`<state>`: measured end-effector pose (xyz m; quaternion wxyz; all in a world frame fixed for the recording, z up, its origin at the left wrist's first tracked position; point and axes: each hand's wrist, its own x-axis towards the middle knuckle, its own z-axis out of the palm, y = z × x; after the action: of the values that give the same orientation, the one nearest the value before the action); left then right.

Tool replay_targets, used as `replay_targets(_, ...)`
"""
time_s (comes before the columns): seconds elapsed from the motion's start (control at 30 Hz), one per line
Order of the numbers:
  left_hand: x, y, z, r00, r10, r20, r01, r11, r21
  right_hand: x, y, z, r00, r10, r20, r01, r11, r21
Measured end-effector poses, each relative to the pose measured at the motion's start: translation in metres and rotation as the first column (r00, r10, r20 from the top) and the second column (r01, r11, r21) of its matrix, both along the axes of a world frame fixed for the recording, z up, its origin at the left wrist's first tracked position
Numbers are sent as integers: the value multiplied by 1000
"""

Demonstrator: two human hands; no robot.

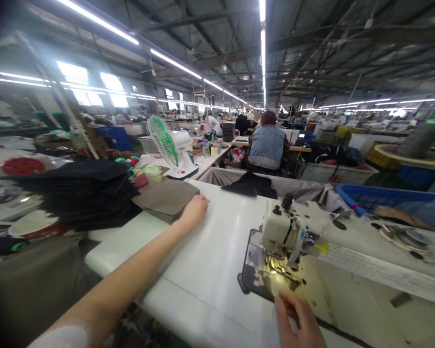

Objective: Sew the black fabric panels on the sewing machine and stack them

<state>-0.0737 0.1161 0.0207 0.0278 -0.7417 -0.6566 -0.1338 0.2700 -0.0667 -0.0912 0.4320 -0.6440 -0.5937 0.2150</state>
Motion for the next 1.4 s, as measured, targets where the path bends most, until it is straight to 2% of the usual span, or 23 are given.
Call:
replay_targets(0.07,-42,-11,8,989,138,49,-138,990,-2,3,1,0,999,2,46,-3,1000,3)
replay_targets(0.13,-78,-19,12,970,220,107,-217,975,-37,4,2,-1,997,-2,78,0,1000,19)
replay_targets(0.23,-106,-24,9,947,243,211,-232,970,-77,5,2,-3,994,-1,110,-1,1000,25)
replay_targets(0.37,-113,-19,3,904,248,347,-212,967,-140,8,1,-4,990,-10,140,8,1000,10)
replay_targets(0.53,-120,-12,10,844,276,459,-203,958,-204,3,-1,3,991,-13,136,9,1000,28)
replay_targets(0.77,-126,-17,17,841,289,458,-224,956,-191,-8,-4,11,990,-72,117,64,995,75)
replay_targets(0.87,-115,-18,23,871,287,399,-262,958,-118,-9,-5,13,991,-69,118,58,994,91)
replay_targets(0.97,-86,-25,30,912,231,338,-244,970,-6,-13,-7,17,990,-63,129,51,994,96)
replay_targets(1.07,-37,-48,25,952,61,299,-66,998,6,-23,-12,25,986,-75,150,42,976,213)
replay_targets(1.17,20,-92,5,938,-171,301,206,975,-88,-37,-22,41,974,-24,225,-73,907,415)
replay_targets(1.23,51,-128,-11,891,-309,332,375,914,-157,-46,-29,54,932,100,347,-260,853,452)
replay_targets(1.27,63,-146,-18,831,-412,374,498,850,-170,-49,-33,60,888,180,423,-367,831,417)
replay_targets(1.33,77,-180,-26,694,-558,455,680,716,-159,-51,-38,69,773,340,536,-537,801,267)
replay_targets(1.4,80,-207,-27,608,-602,517,764,620,-177,-45,-43,72,678,462,572,-610,787,86)
